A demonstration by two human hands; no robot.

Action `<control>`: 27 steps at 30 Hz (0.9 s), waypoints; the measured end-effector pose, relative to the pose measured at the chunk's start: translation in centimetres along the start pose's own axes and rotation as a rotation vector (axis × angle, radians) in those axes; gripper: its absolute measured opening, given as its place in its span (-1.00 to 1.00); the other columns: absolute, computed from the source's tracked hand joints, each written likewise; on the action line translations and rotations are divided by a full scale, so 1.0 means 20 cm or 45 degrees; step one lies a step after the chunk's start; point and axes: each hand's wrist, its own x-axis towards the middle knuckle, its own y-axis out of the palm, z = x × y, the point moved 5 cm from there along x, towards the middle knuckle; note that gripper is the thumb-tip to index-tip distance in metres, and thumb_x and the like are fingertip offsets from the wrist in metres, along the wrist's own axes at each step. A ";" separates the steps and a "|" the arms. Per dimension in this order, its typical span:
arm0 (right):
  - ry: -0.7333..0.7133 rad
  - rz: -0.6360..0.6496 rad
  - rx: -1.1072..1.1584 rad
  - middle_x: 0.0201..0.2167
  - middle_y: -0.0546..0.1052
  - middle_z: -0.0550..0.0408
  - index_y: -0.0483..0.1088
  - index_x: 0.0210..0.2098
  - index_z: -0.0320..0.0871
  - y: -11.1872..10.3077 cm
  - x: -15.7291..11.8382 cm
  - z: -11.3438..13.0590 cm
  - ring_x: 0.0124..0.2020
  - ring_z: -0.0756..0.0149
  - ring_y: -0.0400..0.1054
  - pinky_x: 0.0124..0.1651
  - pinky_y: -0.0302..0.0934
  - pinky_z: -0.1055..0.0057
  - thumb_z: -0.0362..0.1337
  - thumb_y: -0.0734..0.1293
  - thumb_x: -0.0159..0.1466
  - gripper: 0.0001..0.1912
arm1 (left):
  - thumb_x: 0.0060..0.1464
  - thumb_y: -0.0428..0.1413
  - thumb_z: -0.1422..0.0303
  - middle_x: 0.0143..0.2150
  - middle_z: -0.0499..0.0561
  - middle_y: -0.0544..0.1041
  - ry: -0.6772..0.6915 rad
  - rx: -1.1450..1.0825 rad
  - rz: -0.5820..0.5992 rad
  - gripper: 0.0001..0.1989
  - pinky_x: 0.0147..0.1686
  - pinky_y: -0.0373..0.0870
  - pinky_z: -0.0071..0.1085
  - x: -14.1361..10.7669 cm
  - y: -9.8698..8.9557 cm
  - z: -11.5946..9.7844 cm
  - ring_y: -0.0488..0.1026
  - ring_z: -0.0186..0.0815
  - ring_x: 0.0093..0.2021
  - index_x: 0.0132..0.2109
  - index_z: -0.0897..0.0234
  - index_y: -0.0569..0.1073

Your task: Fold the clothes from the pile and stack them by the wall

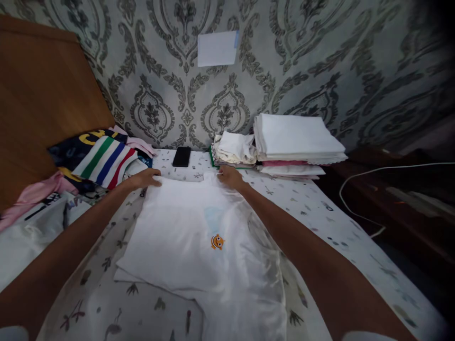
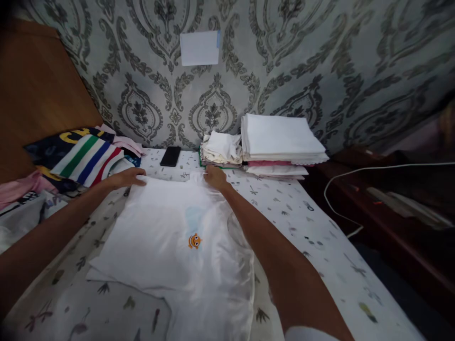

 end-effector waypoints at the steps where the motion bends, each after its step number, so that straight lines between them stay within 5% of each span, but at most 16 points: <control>1: 0.015 -0.040 0.004 -0.09 0.56 -0.07 0.46 -0.05 -0.13 0.00 -0.02 0.00 -0.04 0.03 0.40 -0.12 0.25 0.26 -0.31 0.24 0.24 -0.69 | -0.17 0.12 0.21 -0.28 -0.01 0.50 0.000 0.022 -0.071 -0.75 -0.26 0.33 -0.37 0.00 0.00 0.01 0.44 -0.16 -0.22 -0.30 0.22 0.40; 6: 0.065 -0.294 0.052 -0.23 0.56 -0.03 0.33 0.08 -0.14 0.00 -0.12 -0.01 -0.15 0.09 0.42 -0.12 0.22 0.27 -0.26 0.09 0.37 -0.64 | 0.00 0.03 0.37 -0.19 0.02 0.52 -0.048 0.291 -0.351 -0.86 -0.19 0.33 -0.31 -0.05 0.03 0.00 0.45 -0.14 -0.14 -0.23 0.19 0.37; 12: 0.062 -0.321 0.112 -0.07 0.54 -0.12 0.17 0.22 -0.23 -0.01 -0.15 0.01 -0.10 0.07 0.41 -0.10 0.23 0.27 -0.38 0.14 0.30 -0.51 | 0.13 -0.06 0.50 0.12 0.26 0.43 -0.059 0.579 -0.569 -0.61 0.06 0.29 -0.07 -0.16 0.11 -0.17 0.34 0.03 0.14 0.11 0.27 0.32; 15: -0.054 -0.301 0.116 0.06 0.48 -0.15 0.19 0.22 -0.21 0.00 -0.22 0.09 -0.03 0.10 0.40 -0.03 0.24 0.27 -0.37 0.12 0.32 -0.53 | 0.21 -0.07 0.43 0.20 0.25 0.38 0.195 0.493 -0.503 -0.55 0.17 0.24 -0.07 -0.17 0.24 -0.33 0.29 -0.02 0.21 0.24 0.28 0.25; 19: -0.439 -0.106 0.070 0.17 0.45 -0.10 0.33 0.14 -0.16 0.09 -0.33 0.18 0.19 0.14 0.29 0.21 0.15 0.24 -0.27 0.15 0.38 -0.62 | 0.32 -0.09 0.18 0.38 0.20 0.24 0.492 0.348 -0.257 -0.48 0.33 0.07 -0.14 -0.16 0.48 -0.47 0.14 -0.13 0.38 0.34 0.25 0.17; 22: -0.483 -0.033 -0.049 0.34 0.26 -0.19 0.25 0.25 -0.24 0.13 -0.35 0.09 0.36 0.11 0.09 0.34 -0.01 0.15 -0.18 0.14 0.42 -0.53 | 0.33 -0.14 0.10 0.46 0.21 0.09 0.370 0.396 -0.224 -0.43 0.38 -0.10 -0.06 -0.15 0.53 -0.39 -0.03 -0.10 0.46 0.37 0.27 0.15; 27: -0.241 -0.096 -0.179 0.36 0.21 -0.25 0.20 0.28 -0.29 0.07 -0.32 -0.16 0.40 0.07 0.02 0.34 -0.05 0.07 -0.19 0.09 0.43 -0.50 | 0.34 -0.19 0.10 0.47 0.22 0.06 0.172 0.465 -0.274 -0.40 0.38 -0.08 -0.05 -0.19 0.41 -0.17 -0.06 -0.10 0.47 0.39 0.31 0.12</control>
